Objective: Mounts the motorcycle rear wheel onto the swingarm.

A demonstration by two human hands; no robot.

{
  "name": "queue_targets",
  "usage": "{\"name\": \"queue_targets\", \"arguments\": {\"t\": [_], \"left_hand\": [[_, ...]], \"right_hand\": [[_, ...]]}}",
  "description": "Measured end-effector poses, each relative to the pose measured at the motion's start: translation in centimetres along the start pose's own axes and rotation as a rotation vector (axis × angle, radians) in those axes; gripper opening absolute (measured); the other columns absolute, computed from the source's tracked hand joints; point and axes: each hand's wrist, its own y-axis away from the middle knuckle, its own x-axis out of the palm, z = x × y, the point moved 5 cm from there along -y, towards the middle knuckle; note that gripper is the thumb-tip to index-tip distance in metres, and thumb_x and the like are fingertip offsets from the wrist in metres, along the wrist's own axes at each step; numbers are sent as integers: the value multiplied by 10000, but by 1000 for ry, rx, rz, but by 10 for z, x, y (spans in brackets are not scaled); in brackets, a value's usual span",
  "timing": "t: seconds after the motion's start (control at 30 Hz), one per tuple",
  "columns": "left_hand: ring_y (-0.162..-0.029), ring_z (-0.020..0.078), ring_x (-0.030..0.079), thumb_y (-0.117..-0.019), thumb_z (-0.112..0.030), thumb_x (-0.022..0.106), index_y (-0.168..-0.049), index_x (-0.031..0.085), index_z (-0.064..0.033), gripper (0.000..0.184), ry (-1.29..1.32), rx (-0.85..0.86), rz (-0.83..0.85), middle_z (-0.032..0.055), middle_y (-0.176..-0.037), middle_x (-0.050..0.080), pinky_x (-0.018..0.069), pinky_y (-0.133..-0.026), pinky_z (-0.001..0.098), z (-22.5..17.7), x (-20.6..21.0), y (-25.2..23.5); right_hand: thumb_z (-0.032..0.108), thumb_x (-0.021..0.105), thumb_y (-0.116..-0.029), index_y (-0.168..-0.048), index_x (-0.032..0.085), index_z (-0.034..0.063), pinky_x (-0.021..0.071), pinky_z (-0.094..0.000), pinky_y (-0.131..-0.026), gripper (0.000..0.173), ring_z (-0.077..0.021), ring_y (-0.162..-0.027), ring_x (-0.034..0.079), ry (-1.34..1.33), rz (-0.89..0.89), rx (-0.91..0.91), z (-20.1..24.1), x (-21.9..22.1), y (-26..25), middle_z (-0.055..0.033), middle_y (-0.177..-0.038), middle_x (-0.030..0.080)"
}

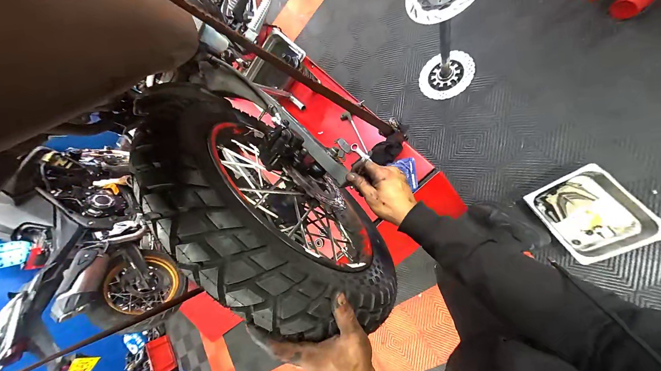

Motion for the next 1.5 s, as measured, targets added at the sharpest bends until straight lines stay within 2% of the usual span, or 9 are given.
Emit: {"name": "queue_targets", "arguments": {"t": [0.13, 0.27, 0.37, 0.57, 0.73, 0.87, 1.0, 1.23, 1.5], "left_hand": [[-1458, 227, 379, -740, -570, 771, -1589, 155, 63, 1225, 22, 19, -14, 305, -1585, 308, 303, -1203, 281, 0, 0, 0], [-1471, 238, 363, -750, -618, 744, -1586, 148, 67, 1234, 10, 16, -10, 314, -1594, 285, 292, -1209, 283, 0, -1, 0], [-1475, 230, 352, -753, -609, 736, -1589, 135, 60, 1228, 4, 12, -10, 311, -1600, 272, 286, -1211, 276, 0, 0, 0], [-1474, 224, 354, -763, -646, 722, -1585, 151, 64, 1227, 1, 40, -15, 313, -1598, 274, 281, -1214, 275, -2, 0, 0], [-1481, 248, 341, -772, -646, 715, -1586, 130, 71, 1233, -27, 35, -13, 328, -1597, 264, 265, -1222, 295, 0, 1, 2], [-1483, 226, 340, -765, -658, 716, -1591, 133, 56, 1238, -15, 36, -9, 311, -1603, 266, 271, -1219, 281, 0, 1, 2], [-1484, 223, 336, -770, -704, 685, -1590, 130, 57, 1248, -31, 34, -8, 320, -1601, 260, 270, -1216, 278, 0, 0, 1], [-1502, 202, 305, -794, -706, 671, -1593, 101, 59, 1244, -20, 45, -2, 326, -1613, 219, 257, -1222, 261, 2, 0, 3], [-1491, 201, 329, -800, -732, 646, -1595, 91, 69, 1258, -51, 37, 3, 346, -1599, 232, 269, -1216, 259, 1, -1, 3]], "right_hand": [[412, 477, -1075, -1156, 680, 127, 601, -461, -727, 359, -178, -748, 717, -146, 3, 63, -7, 2, -3, -23, -823, 725], [436, 404, -1105, -1218, 578, 58, 594, -354, -593, 431, -204, -643, 689, -1102, 62, 691, -52, 34, -3, -100, -803, 700], [458, 438, -1075, -1113, 592, 108, 510, -289, -546, 384, -139, -598, 600, -1367, 215, 923, -67, 56, -7, -41, -779, 647], [418, 387, -1088, -966, 569, 117, 398, -245, -447, 373, -95, -476, 474, -1214, 280, 912, -75, 54, -11, 3, -628, 542], [389, 324, -1129, -1179, 573, 39, 569, -346, -525, 433, -197, -572, 649, -929, 62, 528, -48, 26, 0, -85, -738, 660], [361, 516, -1083, -1127, 634, 58, 610, -364, -534, 329, -191, -589, 697, -612, -44, 318, -23, 9, 1, -64, -746, 715], [433, 437, -1092, -1136, 632, 108, 620, -416, -615, 382, -175, -631, 704, -319, 25, 358, -24, 6, -1, -32, -765, 711], [434, 448, -1080, -1145, 652, 123, 589, -509, -756, 377, -216, -776, 715, 1, -3, 41, -9, 2, -4, -46, -831, 708], [468, 460, -1078, -1139, 667, 128, 638, -398, -621, 403, -146, -637, 717, -301, -16, 242, -23, 7, -12, -2, -746, 720]]}}
